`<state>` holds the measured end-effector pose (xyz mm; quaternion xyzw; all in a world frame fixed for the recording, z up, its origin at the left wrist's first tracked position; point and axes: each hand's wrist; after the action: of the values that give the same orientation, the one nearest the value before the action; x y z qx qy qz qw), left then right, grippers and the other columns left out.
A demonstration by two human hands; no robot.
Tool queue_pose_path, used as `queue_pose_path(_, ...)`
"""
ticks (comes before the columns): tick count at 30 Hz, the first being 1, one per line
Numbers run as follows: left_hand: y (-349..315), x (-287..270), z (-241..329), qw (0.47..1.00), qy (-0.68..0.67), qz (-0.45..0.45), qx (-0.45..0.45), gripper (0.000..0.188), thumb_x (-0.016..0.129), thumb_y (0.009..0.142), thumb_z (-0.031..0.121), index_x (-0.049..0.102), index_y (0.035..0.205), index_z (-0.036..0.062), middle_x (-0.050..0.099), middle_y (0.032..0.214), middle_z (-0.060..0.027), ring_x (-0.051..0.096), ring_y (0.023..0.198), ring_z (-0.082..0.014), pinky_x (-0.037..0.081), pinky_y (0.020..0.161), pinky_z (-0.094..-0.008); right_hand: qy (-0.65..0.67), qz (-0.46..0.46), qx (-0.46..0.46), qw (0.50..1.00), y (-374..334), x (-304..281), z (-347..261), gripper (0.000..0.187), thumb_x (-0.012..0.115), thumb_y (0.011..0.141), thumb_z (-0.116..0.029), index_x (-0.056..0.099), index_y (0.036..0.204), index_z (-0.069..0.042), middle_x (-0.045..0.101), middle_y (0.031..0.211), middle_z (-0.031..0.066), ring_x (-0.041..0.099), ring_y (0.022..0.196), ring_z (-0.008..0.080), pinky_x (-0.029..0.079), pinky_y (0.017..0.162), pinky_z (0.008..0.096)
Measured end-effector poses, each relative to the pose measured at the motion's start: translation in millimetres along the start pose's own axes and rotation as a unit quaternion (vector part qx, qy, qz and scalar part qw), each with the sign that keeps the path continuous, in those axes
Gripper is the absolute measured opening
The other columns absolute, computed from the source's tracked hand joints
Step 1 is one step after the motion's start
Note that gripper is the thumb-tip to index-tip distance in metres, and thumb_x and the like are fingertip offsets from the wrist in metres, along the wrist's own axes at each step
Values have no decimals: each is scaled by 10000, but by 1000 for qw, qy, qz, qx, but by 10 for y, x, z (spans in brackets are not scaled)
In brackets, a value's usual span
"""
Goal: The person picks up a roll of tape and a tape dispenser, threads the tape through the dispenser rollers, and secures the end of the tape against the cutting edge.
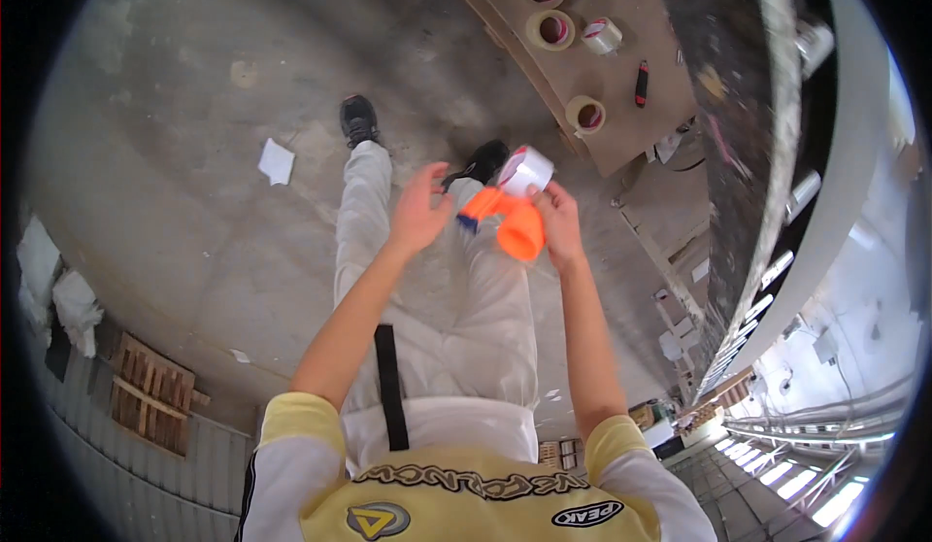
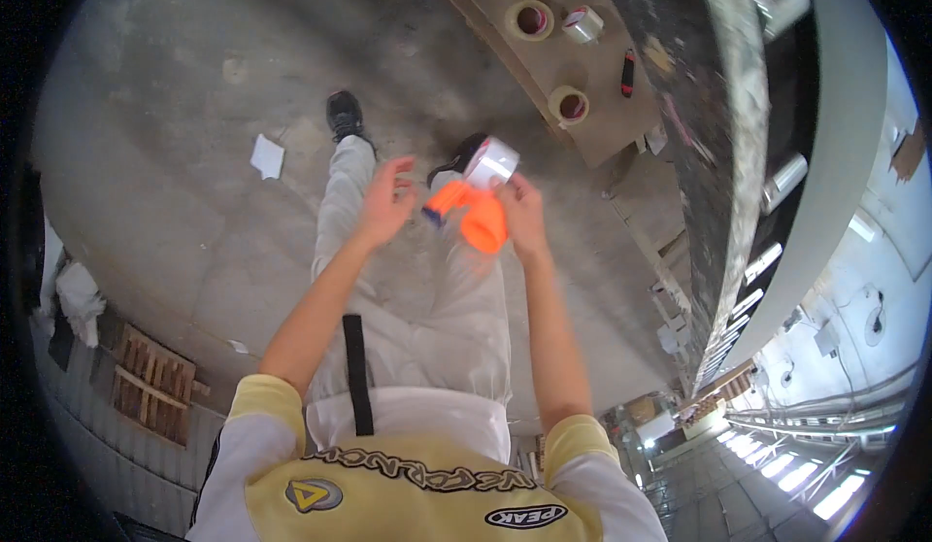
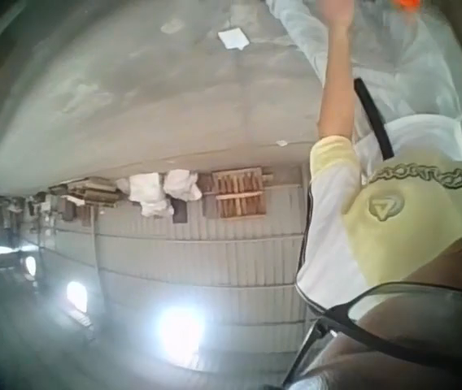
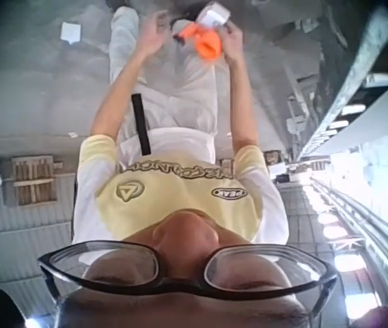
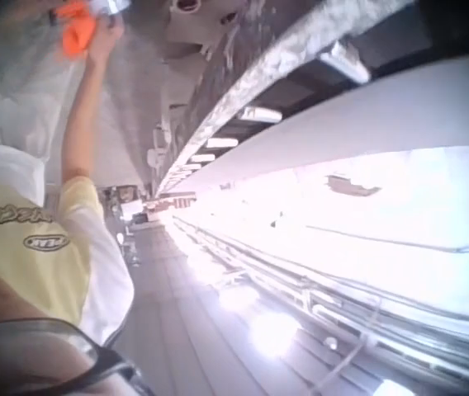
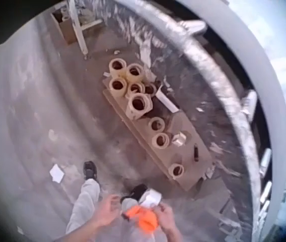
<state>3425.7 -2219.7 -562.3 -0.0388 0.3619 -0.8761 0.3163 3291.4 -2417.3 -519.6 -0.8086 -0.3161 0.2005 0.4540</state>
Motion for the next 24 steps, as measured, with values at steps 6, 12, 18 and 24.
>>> queue_pose_path(6,340,-160,-1400,989,71,7,-128,397,646,869,136,544,1249,89,663,1130,-107,684,932,-246,532,836,-376,82,47,-8,996,1903,-521,425,315,623,980,-219,604,1222,-18,668,1050,41,654,950,152,539,811,300)
queue_pose_path(12,771,527,-1160,989,1,-77,-123,359,637,887,176,562,1230,101,679,1054,-95,679,919,-239,532,807,-373,66,64,-39,995,3302,-2352,407,342,462,1051,-361,601,1120,-55,657,1108,78,655,1012,191,546,901,360)
queue_pose_path(18,694,317,-956,985,-58,-89,-138,404,656,907,255,554,1263,93,675,1079,-76,665,951,-225,522,823,-364,204,119,2,972,2505,-1284,740,335,481,1041,-343,586,1220,-79,649,1100,60,644,1005,206,556,834,384)
queue_pose_path(24,832,472,-772,906,-269,-186,-269,575,679,929,424,514,1379,107,645,1170,-53,620,1089,-175,514,867,-350,245,-129,62,959,1588,-364,1252,287,584,993,-326,655,1111,-75,677,959,16,638,882,130,517,801,281)
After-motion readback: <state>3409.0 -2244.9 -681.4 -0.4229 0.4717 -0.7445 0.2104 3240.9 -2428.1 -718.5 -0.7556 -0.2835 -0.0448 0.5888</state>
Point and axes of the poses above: each hand's wrist, its own y-axis towards the middle knuckle, its own x-axis out of the palm, z = x × y
